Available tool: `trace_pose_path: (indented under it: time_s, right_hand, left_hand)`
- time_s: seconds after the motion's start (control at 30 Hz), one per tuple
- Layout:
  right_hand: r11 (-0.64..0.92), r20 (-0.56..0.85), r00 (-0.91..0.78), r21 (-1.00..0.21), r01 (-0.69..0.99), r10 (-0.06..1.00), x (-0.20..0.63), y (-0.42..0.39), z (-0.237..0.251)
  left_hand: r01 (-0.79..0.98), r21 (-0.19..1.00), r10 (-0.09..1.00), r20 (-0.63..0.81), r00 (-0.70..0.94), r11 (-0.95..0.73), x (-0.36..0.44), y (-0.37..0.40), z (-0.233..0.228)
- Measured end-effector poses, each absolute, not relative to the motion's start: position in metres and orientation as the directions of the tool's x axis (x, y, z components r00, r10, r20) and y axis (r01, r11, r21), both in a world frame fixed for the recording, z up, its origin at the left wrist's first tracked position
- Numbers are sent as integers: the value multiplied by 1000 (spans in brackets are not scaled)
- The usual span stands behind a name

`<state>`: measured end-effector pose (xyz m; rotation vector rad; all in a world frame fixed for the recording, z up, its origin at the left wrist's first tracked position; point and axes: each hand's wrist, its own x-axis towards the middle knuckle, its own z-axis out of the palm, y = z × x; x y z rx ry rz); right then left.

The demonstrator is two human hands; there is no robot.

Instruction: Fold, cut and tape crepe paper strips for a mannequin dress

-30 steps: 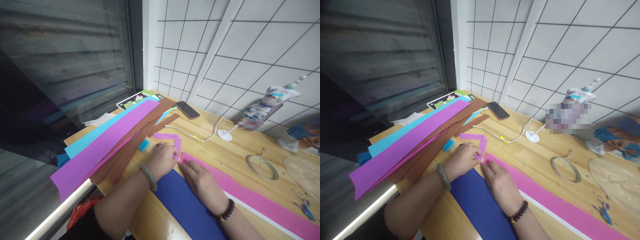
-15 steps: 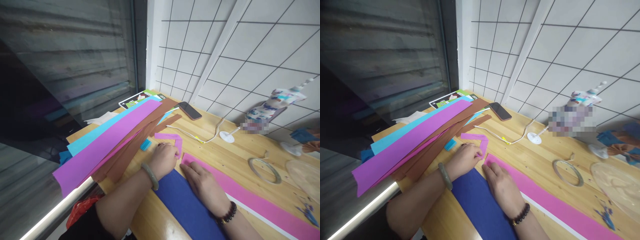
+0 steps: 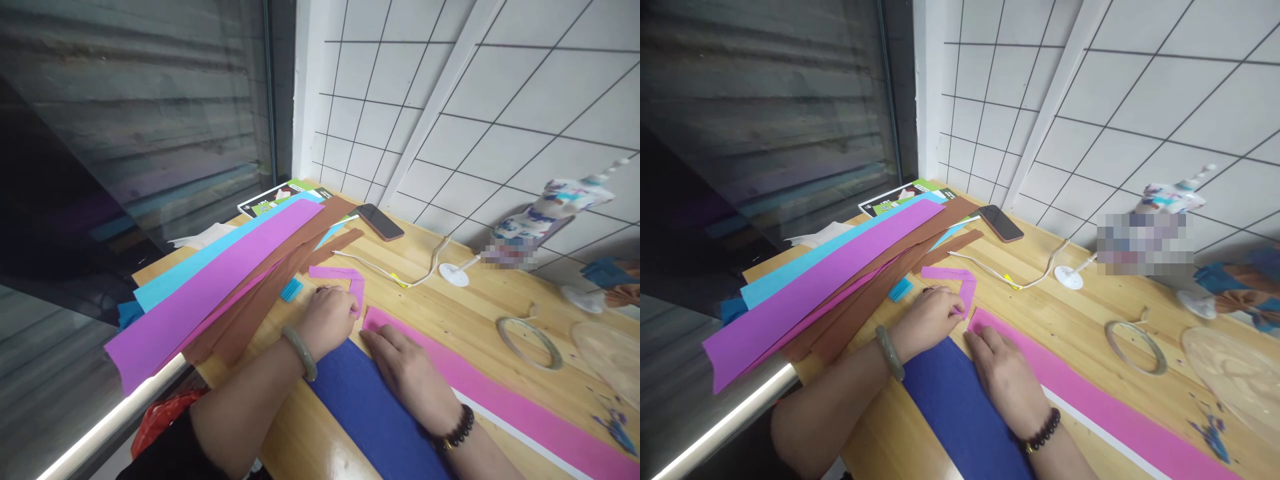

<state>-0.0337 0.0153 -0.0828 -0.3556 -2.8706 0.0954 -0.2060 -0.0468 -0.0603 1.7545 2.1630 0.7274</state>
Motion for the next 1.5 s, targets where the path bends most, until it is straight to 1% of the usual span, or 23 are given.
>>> trace_pose_path:
  time_s: [0.23,0.33,0.43,0.5,0.6,0.7,0.77,0.87,0.93,1.07,1.23,1.5]
  right_hand:
    - [967,218,-942,-84,241,254,-35,15,-83]
    - [962,205,-941,-106,251,268,-34,15,-83]
    - [956,212,-936,-153,252,281,-34,15,-83]
    - [942,242,-920,-212,259,308,-34,15,-84]
    - [882,262,-876,-364,299,404,-37,14,-82]
    - [776,166,-846,-516,364,507,-43,13,-75]
    - [709,73,-833,-568,418,549,-47,14,-71]
    - [650,-30,-813,-584,486,581,-52,17,-66]
    - [635,-72,-806,-577,515,588,-54,20,-66]
    - [620,-103,-806,-585,524,583,-56,26,-69]
    - [579,-176,-805,-610,541,567,-59,33,-70]
    - [539,-224,-811,-648,538,540,-67,44,-65]
  left_hand:
    - [847,514,968,115,-225,136,-206,-47,-59]
    - [842,522,968,110,-228,139,-205,-48,-59]
    - [834,536,970,105,-221,133,-206,-48,-60]
    - [821,556,970,97,-222,132,-206,-49,-59]
    - [798,589,974,77,-215,129,-209,-49,-58]
    - [798,590,979,59,-195,124,-211,-50,-61]
    - [802,586,981,53,-186,120,-212,-50,-63]
    - [800,589,982,52,-181,116,-213,-50,-64]
    - [797,591,981,47,-189,125,-212,-50,-64]
    - [793,592,976,45,-214,147,-211,-50,-63]
    - [782,606,973,52,-226,149,-210,-50,-66]
    - [768,615,973,5,-231,179,-210,-50,-59]
